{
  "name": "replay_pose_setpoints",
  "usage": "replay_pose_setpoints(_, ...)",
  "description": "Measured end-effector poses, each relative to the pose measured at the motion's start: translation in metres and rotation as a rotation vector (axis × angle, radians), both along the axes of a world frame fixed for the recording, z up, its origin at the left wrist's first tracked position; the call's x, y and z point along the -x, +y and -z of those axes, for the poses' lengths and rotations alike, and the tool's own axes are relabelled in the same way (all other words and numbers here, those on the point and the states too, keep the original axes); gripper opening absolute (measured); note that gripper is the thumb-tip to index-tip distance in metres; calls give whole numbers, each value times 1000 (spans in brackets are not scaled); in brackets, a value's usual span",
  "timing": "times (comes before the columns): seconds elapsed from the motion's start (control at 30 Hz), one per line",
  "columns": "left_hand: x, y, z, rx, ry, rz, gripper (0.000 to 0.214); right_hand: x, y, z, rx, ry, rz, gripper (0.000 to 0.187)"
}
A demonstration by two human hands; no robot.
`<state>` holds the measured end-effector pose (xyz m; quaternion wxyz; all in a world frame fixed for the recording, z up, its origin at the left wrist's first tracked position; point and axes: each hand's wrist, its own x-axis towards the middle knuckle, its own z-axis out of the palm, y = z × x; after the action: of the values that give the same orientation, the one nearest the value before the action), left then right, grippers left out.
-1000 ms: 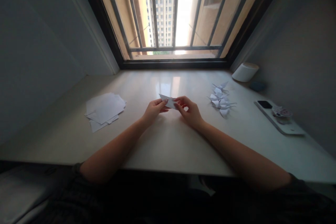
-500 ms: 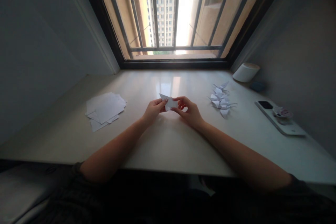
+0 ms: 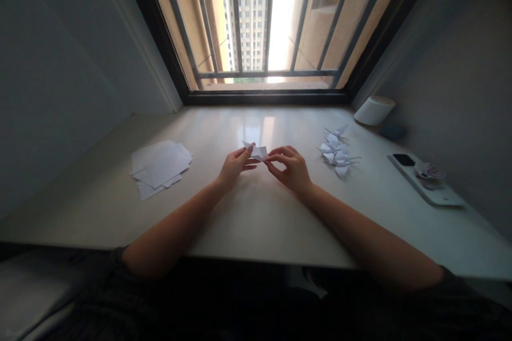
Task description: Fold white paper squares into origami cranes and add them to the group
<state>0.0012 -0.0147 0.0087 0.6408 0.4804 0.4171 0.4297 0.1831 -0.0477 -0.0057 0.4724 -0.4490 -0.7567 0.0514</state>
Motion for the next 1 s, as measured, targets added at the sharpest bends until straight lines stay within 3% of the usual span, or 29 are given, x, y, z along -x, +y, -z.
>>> replay_pose_setpoints(0.23, -1, 2, 5, -233, 34, 46, 70, 4, 0, -2, 75, 248, -44, 6)
replay_pose_setpoints(0.67, -1, 0, 5, -303, -8, 107, 70, 6, 5, 7, 301, 430, -186, 18)
replay_pose_setpoints(1.0, -2, 0, 10, -342, 93, 116, 64, 9, -3, 0, 205, 320, -105, 13)
